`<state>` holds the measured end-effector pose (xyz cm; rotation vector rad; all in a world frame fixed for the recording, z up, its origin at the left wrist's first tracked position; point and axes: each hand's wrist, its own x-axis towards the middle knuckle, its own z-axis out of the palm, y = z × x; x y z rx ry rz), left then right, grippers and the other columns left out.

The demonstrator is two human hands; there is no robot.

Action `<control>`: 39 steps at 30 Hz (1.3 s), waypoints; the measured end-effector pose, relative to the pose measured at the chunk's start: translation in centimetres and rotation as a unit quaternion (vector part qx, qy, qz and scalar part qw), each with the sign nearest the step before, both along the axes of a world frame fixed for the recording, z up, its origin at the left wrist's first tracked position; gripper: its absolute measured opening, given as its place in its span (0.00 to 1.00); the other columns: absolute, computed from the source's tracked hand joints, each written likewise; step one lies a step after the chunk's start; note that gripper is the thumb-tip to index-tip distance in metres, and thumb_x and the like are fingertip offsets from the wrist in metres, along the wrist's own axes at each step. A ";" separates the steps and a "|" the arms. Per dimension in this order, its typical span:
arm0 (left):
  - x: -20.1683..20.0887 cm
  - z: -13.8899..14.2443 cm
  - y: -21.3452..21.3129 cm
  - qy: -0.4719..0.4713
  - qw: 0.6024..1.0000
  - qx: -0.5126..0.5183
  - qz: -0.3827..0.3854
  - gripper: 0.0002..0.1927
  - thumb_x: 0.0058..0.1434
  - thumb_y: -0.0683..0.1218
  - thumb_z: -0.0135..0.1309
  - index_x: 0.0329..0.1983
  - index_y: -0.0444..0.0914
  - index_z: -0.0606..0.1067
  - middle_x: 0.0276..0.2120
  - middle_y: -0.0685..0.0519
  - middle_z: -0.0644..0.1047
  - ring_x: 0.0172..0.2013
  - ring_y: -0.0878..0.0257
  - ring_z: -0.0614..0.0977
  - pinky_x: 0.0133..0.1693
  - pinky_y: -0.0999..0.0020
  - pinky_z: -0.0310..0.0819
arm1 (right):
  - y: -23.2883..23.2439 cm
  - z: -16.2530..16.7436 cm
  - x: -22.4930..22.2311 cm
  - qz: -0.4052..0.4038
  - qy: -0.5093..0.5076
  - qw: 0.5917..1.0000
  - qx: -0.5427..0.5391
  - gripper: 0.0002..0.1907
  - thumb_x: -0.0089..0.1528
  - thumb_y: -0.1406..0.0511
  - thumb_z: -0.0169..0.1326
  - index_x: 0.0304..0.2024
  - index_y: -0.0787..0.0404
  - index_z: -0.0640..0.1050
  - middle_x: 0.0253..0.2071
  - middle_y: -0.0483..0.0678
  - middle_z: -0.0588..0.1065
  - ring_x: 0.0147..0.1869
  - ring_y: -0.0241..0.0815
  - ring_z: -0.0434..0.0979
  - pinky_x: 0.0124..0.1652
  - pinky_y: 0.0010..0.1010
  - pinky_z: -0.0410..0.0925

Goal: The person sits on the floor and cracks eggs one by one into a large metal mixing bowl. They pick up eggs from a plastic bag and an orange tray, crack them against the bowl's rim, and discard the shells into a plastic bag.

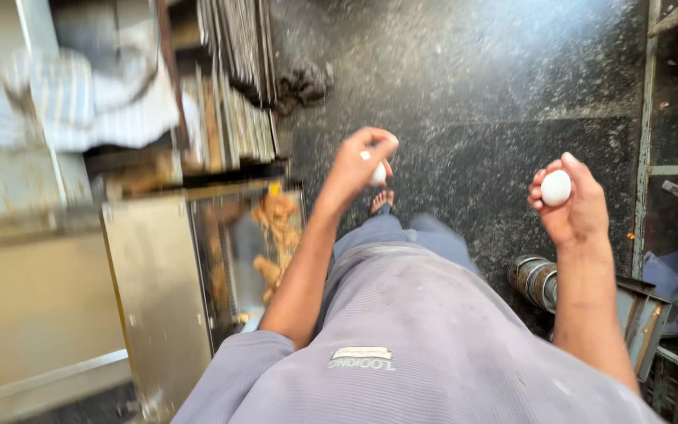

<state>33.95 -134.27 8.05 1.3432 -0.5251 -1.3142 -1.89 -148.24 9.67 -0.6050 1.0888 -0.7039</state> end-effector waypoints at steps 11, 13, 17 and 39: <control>18.0 3.5 -30.0 -0.064 0.997 0.031 0.043 0.15 0.67 0.52 0.57 0.48 0.36 0.77 0.21 0.53 0.78 0.19 0.68 0.78 0.23 0.74 0.72 | -34.4 -1.8 15.6 0.012 0.025 0.999 -0.019 0.12 0.70 0.56 0.55 0.35 0.55 0.75 0.30 0.49 0.75 0.28 0.42 0.73 0.26 0.31 0.64; 20.3 3.9 -37.3 -0.060 0.997 0.033 0.039 0.15 0.67 0.51 0.56 0.48 0.36 0.77 0.21 0.53 0.78 0.20 0.68 0.78 0.23 0.74 0.71 | -41.1 -1.0 19.3 -0.013 0.045 0.999 -0.007 0.12 0.68 0.57 0.55 0.34 0.55 0.75 0.28 0.49 0.75 0.27 0.41 0.74 0.24 0.30 0.64; 25.8 7.8 -48.2 -0.076 0.996 -0.037 0.019 0.14 0.67 0.50 0.56 0.48 0.35 0.77 0.22 0.53 0.78 0.21 0.68 0.78 0.24 0.73 0.72 | -51.1 2.3 27.7 0.012 0.033 0.998 -0.046 0.11 0.69 0.57 0.56 0.35 0.55 0.74 0.29 0.48 0.75 0.28 0.39 0.74 0.25 0.29 0.64; 51.1 13.9 -82.7 -0.024 0.910 -0.115 -0.397 0.18 0.67 0.55 0.56 0.50 0.37 0.77 0.21 0.54 0.78 0.20 0.70 0.78 0.24 0.75 0.69 | -59.0 9.4 54.6 -0.214 0.105 0.971 -0.032 0.12 0.69 0.59 0.54 0.34 0.58 0.76 0.30 0.48 0.76 0.29 0.38 0.74 0.26 0.27 0.65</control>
